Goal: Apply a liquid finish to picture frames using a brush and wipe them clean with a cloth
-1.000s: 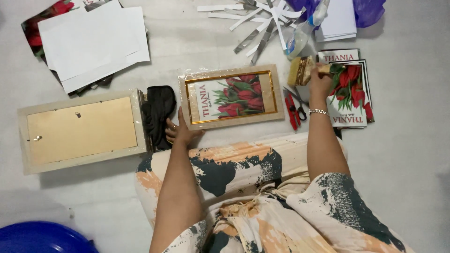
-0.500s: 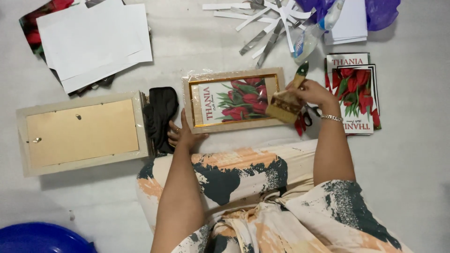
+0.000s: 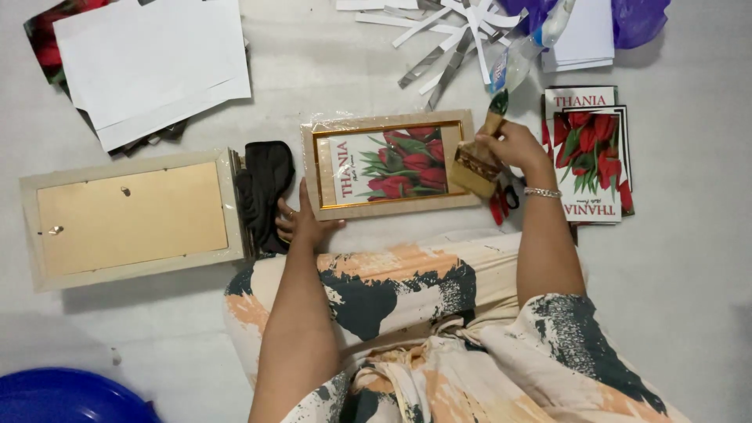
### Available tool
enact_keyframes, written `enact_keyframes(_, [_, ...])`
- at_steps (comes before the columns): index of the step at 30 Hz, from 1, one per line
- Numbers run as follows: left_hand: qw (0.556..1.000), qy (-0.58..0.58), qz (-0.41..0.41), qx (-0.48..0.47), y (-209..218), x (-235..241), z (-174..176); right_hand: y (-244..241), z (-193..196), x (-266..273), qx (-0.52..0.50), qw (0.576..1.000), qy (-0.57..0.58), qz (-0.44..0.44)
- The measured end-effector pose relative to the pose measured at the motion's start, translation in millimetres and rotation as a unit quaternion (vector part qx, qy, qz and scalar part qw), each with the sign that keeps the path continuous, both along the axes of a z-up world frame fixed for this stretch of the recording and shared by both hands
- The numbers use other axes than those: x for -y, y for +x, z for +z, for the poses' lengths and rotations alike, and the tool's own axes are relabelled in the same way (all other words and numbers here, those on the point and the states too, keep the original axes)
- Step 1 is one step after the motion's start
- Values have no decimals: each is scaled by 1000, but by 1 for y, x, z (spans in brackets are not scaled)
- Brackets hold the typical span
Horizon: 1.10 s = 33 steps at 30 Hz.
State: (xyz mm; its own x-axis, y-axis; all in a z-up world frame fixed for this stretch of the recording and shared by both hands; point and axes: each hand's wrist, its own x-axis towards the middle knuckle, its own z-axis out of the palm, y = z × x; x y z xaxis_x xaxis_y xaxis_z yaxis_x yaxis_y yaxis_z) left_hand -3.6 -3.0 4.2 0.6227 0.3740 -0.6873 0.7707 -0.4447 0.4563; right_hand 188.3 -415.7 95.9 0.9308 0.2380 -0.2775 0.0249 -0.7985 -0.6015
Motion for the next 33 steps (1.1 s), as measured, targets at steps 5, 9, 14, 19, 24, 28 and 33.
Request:
enact_keyframes(5, [1000, -2, 0, -2, -1, 2, 8, 17, -32, -12, 214, 962, 74, -155])
enact_keyframes(9, [1000, -8, 3, 3, 0, -1, 3, 9, 1, -4, 173, 976, 38, -131])
enact_keyframes(14, [1000, 2, -4, -5, 1, 1, 17, -6, -2, -9, 27, 995, -61, -70])
enact_keyframes(19, [1000, -17, 1, 14, 0, -1, 2, 5, -7, -35, 225, 943, 119, -214])
enact_keyframes(24, [1000, -21, 3, 19, 0, -3, 3, -9, 23, -11, 157, 982, 13, -107])
enact_keyframes(28, [1000, -15, -4, 6, 0, -2, -3, -58, 87, -38, 32, 998, 31, -35])
enact_keyframes(33, [1000, -4, -12, -7, 0, -2, -4, -52, 63, -56, -51, 993, -58, 86])
